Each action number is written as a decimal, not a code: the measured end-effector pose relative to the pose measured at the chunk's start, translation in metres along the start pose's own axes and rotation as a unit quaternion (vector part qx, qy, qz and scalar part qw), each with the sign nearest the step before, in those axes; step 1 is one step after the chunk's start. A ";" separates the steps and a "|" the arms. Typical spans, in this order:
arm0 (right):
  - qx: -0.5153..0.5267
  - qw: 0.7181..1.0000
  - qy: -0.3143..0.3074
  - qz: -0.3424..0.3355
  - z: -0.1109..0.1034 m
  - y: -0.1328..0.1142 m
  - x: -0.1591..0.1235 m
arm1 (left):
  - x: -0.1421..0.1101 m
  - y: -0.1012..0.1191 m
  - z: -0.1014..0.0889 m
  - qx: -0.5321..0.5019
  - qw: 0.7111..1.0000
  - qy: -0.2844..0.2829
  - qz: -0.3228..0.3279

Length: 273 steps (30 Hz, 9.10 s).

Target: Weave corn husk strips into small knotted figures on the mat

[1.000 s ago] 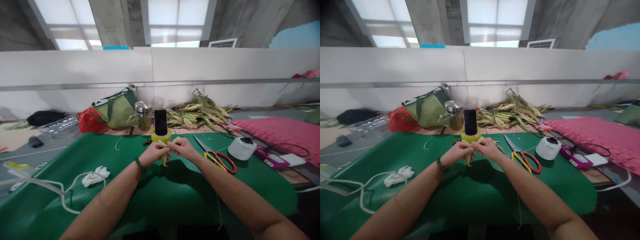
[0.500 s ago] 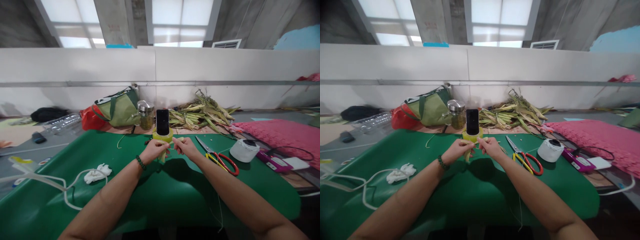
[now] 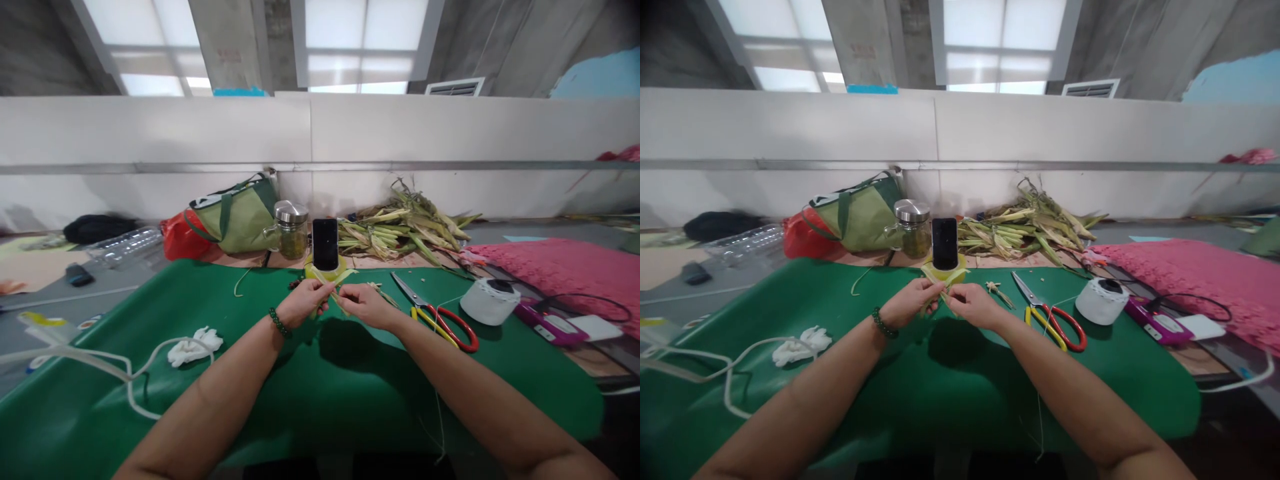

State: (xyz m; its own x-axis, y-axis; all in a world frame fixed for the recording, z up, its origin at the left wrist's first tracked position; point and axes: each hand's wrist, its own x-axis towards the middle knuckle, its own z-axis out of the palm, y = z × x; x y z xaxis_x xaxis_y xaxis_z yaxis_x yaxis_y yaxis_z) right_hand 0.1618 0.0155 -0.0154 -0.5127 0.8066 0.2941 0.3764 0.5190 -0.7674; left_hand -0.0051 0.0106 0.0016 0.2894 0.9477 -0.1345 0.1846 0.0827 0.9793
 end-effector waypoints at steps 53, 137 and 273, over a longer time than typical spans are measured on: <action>0.030 0.985 0.168 0.013 0.002 0.010 0.002 | -0.003 -0.001 0.007 0.001 0.999 -0.045 0.026; -0.134 0.986 -0.074 -0.059 -0.023 0.005 -0.006 | -0.001 0.000 -0.016 0.046 0.997 -0.046 0.036; -0.044 0.996 0.083 0.010 -0.004 0.007 -0.003 | 0.010 -0.006 -0.016 0.031 0.985 0.103 0.133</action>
State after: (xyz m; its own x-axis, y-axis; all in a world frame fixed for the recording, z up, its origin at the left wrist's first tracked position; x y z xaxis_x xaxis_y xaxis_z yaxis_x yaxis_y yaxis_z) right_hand 0.1687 0.0180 -0.0194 -0.3727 0.8487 0.3752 0.4546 0.5195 -0.7235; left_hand -0.0182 0.0247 -0.0028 0.1403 0.9764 0.1643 0.1865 -0.1891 0.9641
